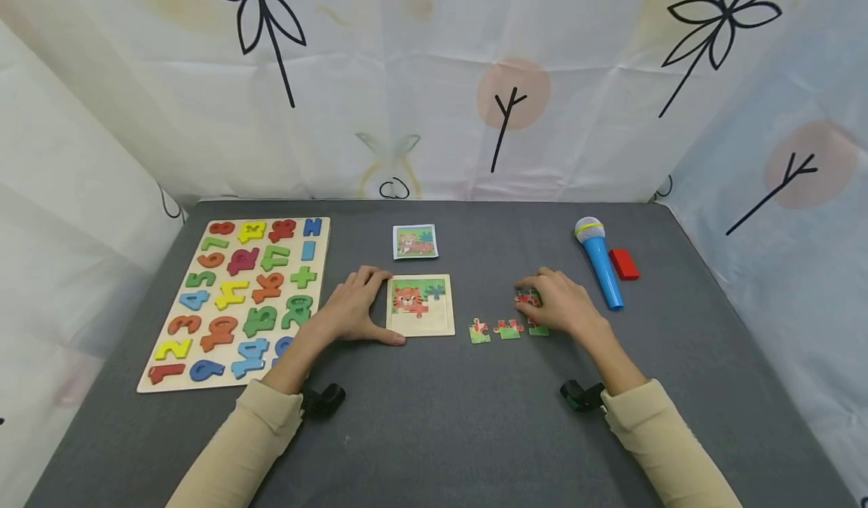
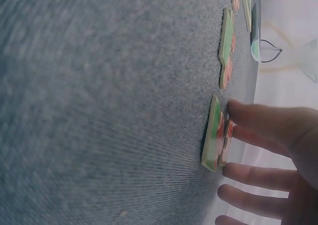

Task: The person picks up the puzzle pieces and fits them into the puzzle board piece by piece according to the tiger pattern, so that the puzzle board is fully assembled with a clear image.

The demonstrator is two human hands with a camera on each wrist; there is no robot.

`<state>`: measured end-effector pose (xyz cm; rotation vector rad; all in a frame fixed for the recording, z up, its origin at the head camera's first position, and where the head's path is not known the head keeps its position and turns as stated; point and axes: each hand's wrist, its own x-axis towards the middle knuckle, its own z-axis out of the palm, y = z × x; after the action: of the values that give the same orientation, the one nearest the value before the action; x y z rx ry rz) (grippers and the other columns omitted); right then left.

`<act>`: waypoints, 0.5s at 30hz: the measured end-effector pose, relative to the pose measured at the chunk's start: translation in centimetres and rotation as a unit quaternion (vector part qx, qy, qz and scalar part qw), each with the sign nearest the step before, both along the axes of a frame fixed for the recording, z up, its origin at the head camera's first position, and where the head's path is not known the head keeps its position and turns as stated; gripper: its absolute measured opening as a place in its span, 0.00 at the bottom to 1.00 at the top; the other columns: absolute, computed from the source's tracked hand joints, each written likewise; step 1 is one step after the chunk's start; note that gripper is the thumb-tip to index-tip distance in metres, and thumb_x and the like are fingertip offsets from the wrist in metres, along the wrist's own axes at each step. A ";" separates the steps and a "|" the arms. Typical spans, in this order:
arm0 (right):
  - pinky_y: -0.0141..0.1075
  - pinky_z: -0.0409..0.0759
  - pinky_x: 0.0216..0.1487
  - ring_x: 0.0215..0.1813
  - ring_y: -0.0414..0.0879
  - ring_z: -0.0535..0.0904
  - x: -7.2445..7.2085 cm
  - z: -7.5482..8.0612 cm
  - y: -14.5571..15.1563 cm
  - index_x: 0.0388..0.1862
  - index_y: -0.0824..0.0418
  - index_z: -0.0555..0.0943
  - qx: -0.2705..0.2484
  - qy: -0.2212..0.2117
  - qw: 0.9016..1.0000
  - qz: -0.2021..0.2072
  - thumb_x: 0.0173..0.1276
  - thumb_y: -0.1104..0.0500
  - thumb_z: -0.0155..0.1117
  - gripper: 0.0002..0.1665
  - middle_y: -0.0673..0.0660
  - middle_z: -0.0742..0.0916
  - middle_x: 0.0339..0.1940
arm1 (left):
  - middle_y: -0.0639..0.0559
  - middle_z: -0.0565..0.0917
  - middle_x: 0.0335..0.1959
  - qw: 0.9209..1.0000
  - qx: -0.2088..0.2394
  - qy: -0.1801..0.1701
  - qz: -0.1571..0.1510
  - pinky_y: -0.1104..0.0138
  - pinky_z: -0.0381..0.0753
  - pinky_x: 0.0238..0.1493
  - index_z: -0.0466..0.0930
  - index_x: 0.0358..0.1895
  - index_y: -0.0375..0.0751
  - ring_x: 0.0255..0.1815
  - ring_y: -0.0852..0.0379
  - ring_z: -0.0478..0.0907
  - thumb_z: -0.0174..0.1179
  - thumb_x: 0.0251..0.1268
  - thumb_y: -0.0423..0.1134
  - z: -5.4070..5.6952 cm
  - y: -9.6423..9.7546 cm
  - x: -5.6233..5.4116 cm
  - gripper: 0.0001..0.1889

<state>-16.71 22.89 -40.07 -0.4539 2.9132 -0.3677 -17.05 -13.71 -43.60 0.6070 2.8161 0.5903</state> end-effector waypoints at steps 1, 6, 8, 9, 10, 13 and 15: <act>0.50 0.81 0.40 0.47 0.55 0.80 0.0 0.0 0.0 0.60 0.60 0.85 -0.002 -0.001 1.000 0.000 0.70 0.53 0.70 0.23 0.65 0.85 0.53 | 0.37 0.65 0.72 1.000 0.000 0.001 0.000 0.40 0.70 0.64 0.60 0.78 0.41 0.68 0.38 0.67 0.77 0.41 0.70 0.0 0.0 0.0 0.62; 0.50 0.81 0.40 0.45 0.53 0.80 -0.1 0.0 0.1 0.60 0.60 0.85 -0.004 -0.003 1.000 0.001 0.70 0.53 0.70 0.22 0.64 0.86 0.51 | 0.37 0.65 0.72 1.000 0.001 0.000 -0.001 0.41 0.70 0.63 0.60 0.78 0.41 0.68 0.38 0.67 0.77 0.41 0.70 0.0 0.0 0.0 0.62; 0.51 0.81 0.41 0.45 0.53 0.80 -0.1 0.1 0.1 0.60 0.60 0.85 -0.006 -0.005 1.000 0.002 0.70 0.53 0.70 0.22 0.63 0.86 0.51 | 0.37 0.65 0.72 1.000 0.002 0.000 -0.001 0.41 0.70 0.63 0.60 0.78 0.41 0.68 0.38 0.67 0.77 0.41 0.70 0.0 0.0 0.0 0.62; 0.51 0.82 0.41 0.45 0.53 0.80 -0.1 0.1 0.1 0.60 0.60 0.85 -0.007 -0.007 1.000 0.004 0.70 0.53 0.71 0.22 0.64 0.86 0.51 | 0.37 0.65 0.72 1.000 0.001 0.000 -0.001 0.41 0.70 0.63 0.60 0.78 0.41 0.68 0.38 0.67 0.77 0.41 0.70 0.0 0.0 0.0 0.62; 0.51 0.82 0.41 0.45 0.53 0.80 -0.2 0.2 0.1 0.60 0.61 0.85 -0.009 -0.009 1.000 0.005 0.70 0.54 0.71 0.22 0.64 0.86 0.51 | 0.37 0.65 0.72 1.000 0.001 -0.001 -0.001 0.41 0.70 0.63 0.60 0.78 0.41 0.68 0.38 0.67 0.77 0.41 0.70 0.0 0.0 0.0 0.62; 0.52 0.82 0.42 0.45 0.53 0.80 -0.3 0.3 0.1 0.60 0.61 0.85 -0.014 -0.015 1.000 0.007 0.70 0.55 0.71 0.22 0.65 0.85 0.51 | 0.37 0.65 0.72 1.000 -0.001 -0.002 -0.001 0.41 0.70 0.63 0.60 0.78 0.41 0.68 0.38 0.67 0.77 0.42 0.70 0.0 0.0 0.0 0.62; 0.52 0.82 0.42 0.46 0.53 0.80 -0.3 0.3 0.0 0.60 0.62 0.85 -0.017 -0.016 1.000 0.010 0.70 0.56 0.71 0.21 0.65 0.85 0.51 | 0.37 0.65 0.73 1.000 -0.002 -0.002 -0.001 0.40 0.70 0.64 0.60 0.78 0.41 0.69 0.38 0.67 0.77 0.42 0.70 0.0 0.0 -0.1 0.62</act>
<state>-16.99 22.91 -39.76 -0.4769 2.8726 -0.4195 -17.11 -13.71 -43.60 0.6057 2.8119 0.5846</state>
